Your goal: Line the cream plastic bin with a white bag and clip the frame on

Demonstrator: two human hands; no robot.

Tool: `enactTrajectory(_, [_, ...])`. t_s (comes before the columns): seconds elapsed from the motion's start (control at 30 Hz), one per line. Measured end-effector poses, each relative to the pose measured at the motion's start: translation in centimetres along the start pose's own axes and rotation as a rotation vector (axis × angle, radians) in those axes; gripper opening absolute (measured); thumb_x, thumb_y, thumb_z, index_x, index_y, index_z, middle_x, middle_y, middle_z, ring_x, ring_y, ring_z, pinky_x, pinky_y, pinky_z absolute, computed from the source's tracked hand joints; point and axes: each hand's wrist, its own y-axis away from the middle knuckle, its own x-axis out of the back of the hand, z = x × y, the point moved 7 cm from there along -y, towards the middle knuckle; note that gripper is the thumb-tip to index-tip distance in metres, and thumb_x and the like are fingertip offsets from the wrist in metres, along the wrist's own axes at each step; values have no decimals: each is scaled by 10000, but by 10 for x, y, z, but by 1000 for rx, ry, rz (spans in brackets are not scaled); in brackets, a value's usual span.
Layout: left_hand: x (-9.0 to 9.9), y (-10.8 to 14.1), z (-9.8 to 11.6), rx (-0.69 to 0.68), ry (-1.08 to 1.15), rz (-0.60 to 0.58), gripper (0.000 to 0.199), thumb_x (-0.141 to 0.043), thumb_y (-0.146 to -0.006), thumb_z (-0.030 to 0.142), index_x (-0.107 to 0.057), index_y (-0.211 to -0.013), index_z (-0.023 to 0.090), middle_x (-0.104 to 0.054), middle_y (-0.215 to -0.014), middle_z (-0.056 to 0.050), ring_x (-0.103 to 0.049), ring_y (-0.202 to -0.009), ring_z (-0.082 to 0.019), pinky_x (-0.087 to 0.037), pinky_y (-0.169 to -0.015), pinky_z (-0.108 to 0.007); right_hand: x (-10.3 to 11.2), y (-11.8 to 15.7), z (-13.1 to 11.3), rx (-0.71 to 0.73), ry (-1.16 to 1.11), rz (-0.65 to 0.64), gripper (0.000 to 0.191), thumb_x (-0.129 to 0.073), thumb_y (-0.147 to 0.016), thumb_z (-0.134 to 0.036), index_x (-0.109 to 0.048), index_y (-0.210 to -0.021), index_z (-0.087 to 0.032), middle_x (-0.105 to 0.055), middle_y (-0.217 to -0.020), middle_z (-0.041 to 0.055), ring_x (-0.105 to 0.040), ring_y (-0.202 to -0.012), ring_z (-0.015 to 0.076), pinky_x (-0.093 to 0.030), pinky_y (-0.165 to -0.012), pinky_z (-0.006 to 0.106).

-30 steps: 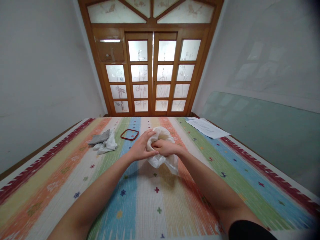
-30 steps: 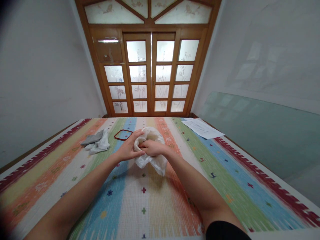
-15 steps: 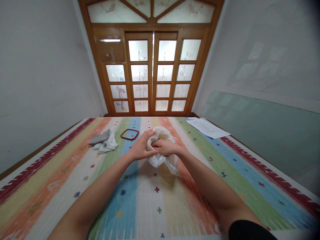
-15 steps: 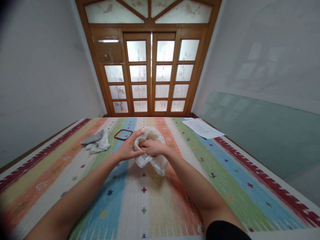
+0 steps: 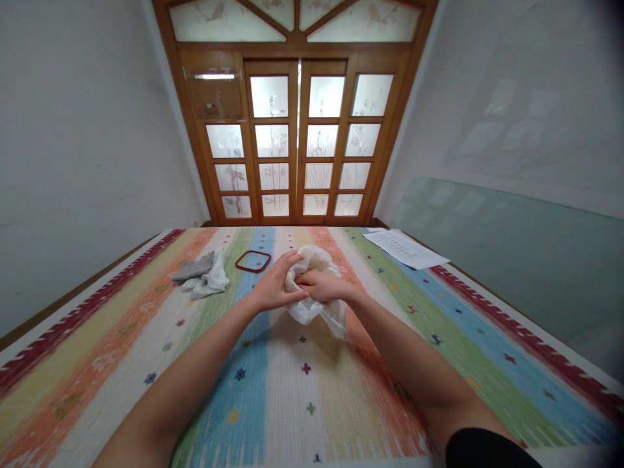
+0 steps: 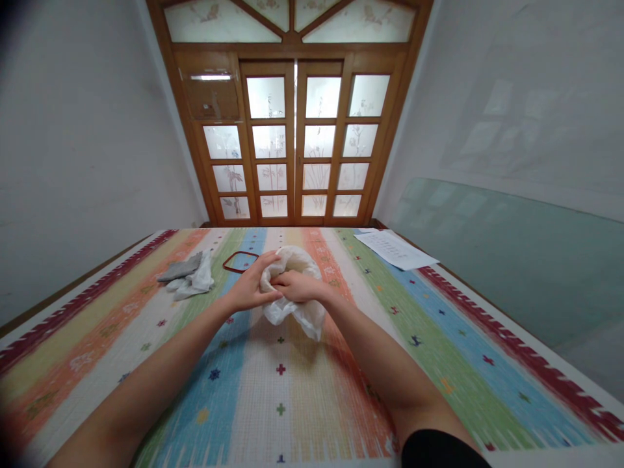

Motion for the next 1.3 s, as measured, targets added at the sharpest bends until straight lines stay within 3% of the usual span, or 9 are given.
enactTrajectory(0.3, [5,1,-3,21,-10,17,835,-764,-814,545,-398,-1508,259,-399,-1591,-161,-370,-1505,-348,-329,-1239,-561,23,4,-17,-15,11,200,260,-503,-954,-226,-668,-769,-145,-657,-730,3,-522,-655,108,-332,-649,242])
enactTrajectory(0.67, [4,0,-4,0,-38,13,883,-749,-826,561,-353,-1559,269,-399,-1598,-161,-368,-1508,-352,-329,-1239,-581,43,8,-14,-52,-81,463,262,-472,-959,-228,-659,-794,-146,-651,-744,-3,-558,-697,113,-365,-666,225])
enactTrajectory(1.07, [4,0,-2,3,-27,29,807,-733,-848,541,-390,-1522,259,-408,-1590,-163,-360,-1512,-338,-319,-1244,-557,33,1,-10,-26,124,486,191,-522,-904,-164,-684,-814,-121,-692,-870,63,-579,-789,148,-373,-711,249])
enactTrajectory(1.3, [0,1,0,5,-20,35,785,-726,-850,553,-404,-1501,257,-379,-1602,-173,-366,-1507,-336,-326,-1236,-549,22,-6,2,-82,249,417,197,-531,-898,-163,-719,-866,-115,-727,-986,113,-619,-866,195,-406,-764,277])
